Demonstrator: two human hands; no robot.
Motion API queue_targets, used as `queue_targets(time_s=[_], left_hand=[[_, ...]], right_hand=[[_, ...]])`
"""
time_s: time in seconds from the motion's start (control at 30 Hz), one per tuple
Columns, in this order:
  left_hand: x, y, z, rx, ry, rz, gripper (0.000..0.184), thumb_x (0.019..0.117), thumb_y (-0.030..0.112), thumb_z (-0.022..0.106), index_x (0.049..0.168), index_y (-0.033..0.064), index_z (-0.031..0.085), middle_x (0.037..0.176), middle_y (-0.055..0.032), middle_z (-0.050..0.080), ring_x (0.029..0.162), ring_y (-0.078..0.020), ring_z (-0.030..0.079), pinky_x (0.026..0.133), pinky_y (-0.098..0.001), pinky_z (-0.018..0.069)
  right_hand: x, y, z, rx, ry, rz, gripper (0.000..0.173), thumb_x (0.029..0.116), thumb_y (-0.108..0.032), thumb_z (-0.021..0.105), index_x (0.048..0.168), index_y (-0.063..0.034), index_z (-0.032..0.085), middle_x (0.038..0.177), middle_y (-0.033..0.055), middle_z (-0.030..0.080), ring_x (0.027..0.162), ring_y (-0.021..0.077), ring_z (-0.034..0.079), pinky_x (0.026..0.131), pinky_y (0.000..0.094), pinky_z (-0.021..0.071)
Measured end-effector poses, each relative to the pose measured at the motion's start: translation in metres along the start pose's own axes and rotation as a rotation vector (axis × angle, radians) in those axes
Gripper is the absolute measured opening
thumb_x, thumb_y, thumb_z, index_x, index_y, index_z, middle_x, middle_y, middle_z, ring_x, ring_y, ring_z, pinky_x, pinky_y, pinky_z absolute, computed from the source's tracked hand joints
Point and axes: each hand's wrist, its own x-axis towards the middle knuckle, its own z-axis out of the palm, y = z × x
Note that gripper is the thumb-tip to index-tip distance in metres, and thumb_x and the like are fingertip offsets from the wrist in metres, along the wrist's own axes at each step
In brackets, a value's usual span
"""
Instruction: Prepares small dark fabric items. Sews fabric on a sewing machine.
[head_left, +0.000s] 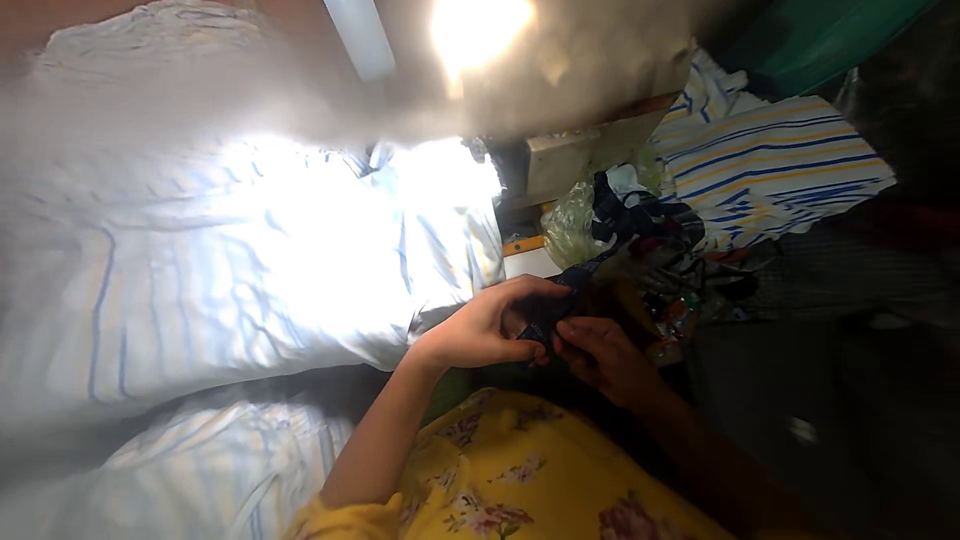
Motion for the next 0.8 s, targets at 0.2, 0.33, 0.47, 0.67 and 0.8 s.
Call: queue_targets(time_s=[0.2,0.33,0.47,0.67,0.8], left_hand=[[-0.0015,-0.0004,-0.0001,-0.018,0.002,-0.003,0.062,0.0831,-0.006,0.072,0.141,-0.0016,0.049,0.131,-0.0052,0.058,0.08,-0.0014,0.066,0.069,-0.0181,0.0594],[-0.0019,0.0005,-0.0004,-0.02,0.013,-0.006,0.062,0.0835,-0.006,0.072,0.142,-0.0012,0.049,0.133,-0.0052,0.057,0.081,-0.0019,0.067,0.069,-0.0189,0.0601],[-0.0029,0.0004,-0.0007,-0.032,0.015,-0.005,0.062,0.0838,-0.006,0.071,0.142,-0.0012,0.049,0.132,-0.0048,0.056,0.081,-0.002,0.067,0.069,-0.019,0.0601],[-0.0046,-0.0003,-0.0006,-0.032,0.013,-0.012,0.064,0.0838,-0.005,0.072,0.143,-0.0009,0.048,0.134,-0.0051,0.055,0.081,-0.002,0.067,0.069,-0.0191,0.0604],[-0.0054,-0.0008,-0.001,-0.039,0.013,-0.012,0.065,0.0837,-0.006,0.071,0.144,-0.0005,0.048,0.134,-0.0051,0.055,0.081,-0.0023,0.067,0.069,-0.0194,0.0603]], right_hand=[[0.0005,-0.0006,-0.001,0.004,-0.025,0.018,0.034,0.1052,-0.017,0.04,0.083,-0.0168,0.067,0.059,-0.0177,0.048,0.045,-0.0097,0.036,0.042,0.0083,0.0294],[0.0015,-0.0016,-0.0004,0.017,-0.021,0.031,0.035,0.1053,-0.017,0.04,0.083,-0.0157,0.067,0.06,-0.0171,0.049,0.045,-0.0094,0.037,0.042,0.0082,0.0299],[0.0018,-0.0013,-0.0001,0.025,-0.025,0.038,0.036,0.1054,-0.017,0.039,0.083,-0.0158,0.067,0.059,-0.0169,0.049,0.045,-0.0092,0.037,0.042,0.0085,0.0301],[0.002,-0.0015,0.001,0.031,-0.037,0.036,0.037,0.105,-0.016,0.038,0.084,-0.0162,0.068,0.059,-0.0173,0.05,0.045,-0.0099,0.037,0.042,0.0082,0.0296],[0.0034,-0.0013,0.0007,0.027,-0.046,0.027,0.036,0.1053,-0.016,0.038,0.084,-0.0159,0.068,0.059,-0.0174,0.049,0.045,-0.0098,0.036,0.041,0.0081,0.0294]])
